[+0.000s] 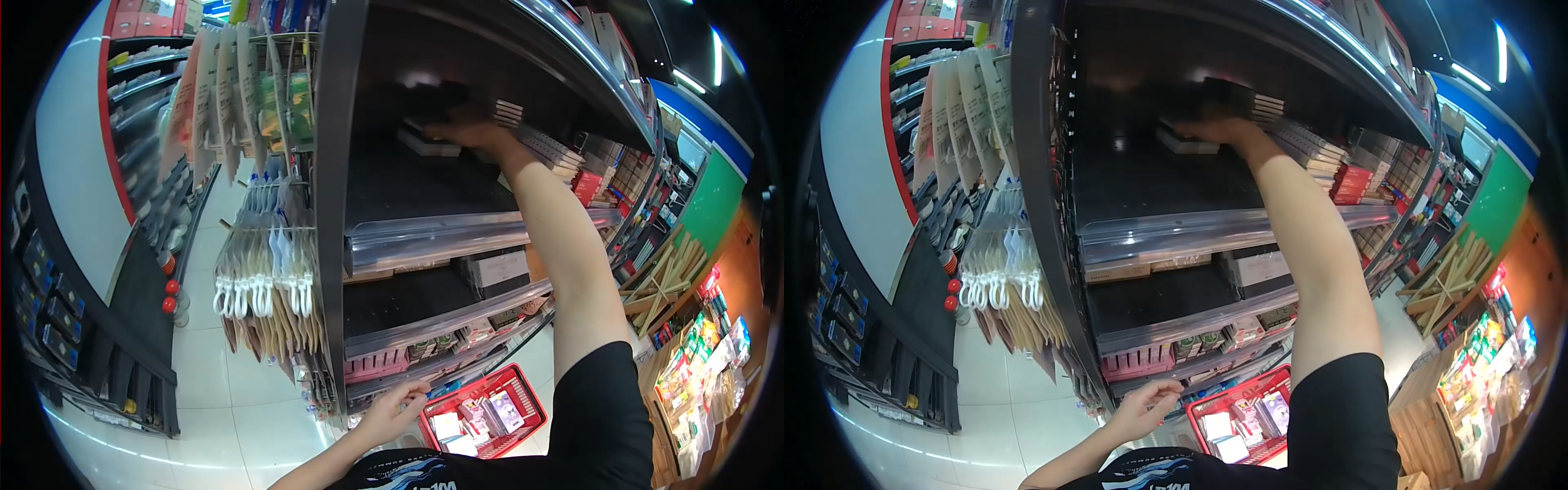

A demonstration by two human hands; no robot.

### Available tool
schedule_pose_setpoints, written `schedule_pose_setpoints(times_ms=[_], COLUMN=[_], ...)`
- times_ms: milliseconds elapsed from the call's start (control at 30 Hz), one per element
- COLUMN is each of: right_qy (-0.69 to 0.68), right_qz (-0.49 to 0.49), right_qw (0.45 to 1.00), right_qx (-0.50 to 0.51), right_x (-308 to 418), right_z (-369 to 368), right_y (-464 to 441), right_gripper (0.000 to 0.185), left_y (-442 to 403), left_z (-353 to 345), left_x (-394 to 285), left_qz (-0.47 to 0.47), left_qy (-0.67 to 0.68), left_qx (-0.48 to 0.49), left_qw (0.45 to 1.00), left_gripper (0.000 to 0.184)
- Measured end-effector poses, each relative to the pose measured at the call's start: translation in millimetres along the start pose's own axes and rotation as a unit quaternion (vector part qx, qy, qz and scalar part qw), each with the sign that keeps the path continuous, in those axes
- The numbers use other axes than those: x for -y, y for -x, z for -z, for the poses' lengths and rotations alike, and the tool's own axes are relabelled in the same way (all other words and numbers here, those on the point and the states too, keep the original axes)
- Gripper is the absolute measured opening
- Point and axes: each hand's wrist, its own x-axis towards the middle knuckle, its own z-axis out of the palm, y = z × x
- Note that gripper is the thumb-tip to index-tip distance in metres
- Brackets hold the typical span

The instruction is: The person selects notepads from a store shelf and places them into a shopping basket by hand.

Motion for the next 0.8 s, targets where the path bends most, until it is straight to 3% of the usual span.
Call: schedule_pose_setpoints(times_ms=[33,167,233,333,467,667,733,800], right_qy=[0.023,-0.012,-0.077,-0.108,-0.064,0.010,0.086,0.023], right_qz=[-0.015,0.045,-0.022,-0.040,-0.048,0.068,0.204,0.077], right_qw=[1.000,0.999,0.993,0.986,0.992,0.994,0.965,0.972], right_qx=[-0.004,-0.016,0.081,0.119,0.093,0.085,-0.142,-0.223], right_x=[-1.5,-9.9,-15.8,-19.4,-5.8,0.2,6.5,12.1], right_z=[-6.8,-25.9,-28.0,-28.0,-22.2,-14.3,-6.1,3.9], right_y=[-6.2,-17.3,-21.0,-23.1,-9.6,-2.0,22.4,35.0], right_gripper=[0.062,0.065,0.068,0.069,0.067,0.060,0.056,0.042], left_y=[1.3,6.1,7.0,6.8,5.0,4.8,4.9,5.2], left_z=[1.2,8.2,10.3,12.3,10.1,2.0,0.8,-1.7], left_x=[7.6,20.2,25.7,29.8,36.4,30.8,30.3,29.5], left_qz=[-0.008,0.002,-0.010,-0.012,-0.005,0.011,0.010,0.030], left_qy=[-0.004,0.004,-0.010,-0.002,-0.001,-0.008,-0.010,-0.015], left_qx=[-0.006,-0.004,-0.006,0.004,0.028,0.026,0.029,0.039], left_qw=[1.000,1.000,1.000,1.000,1.000,1.000,0.999,0.999], left_gripper=[0.033,0.032,0.032,0.031,0.030,0.029,0.028,0.028])
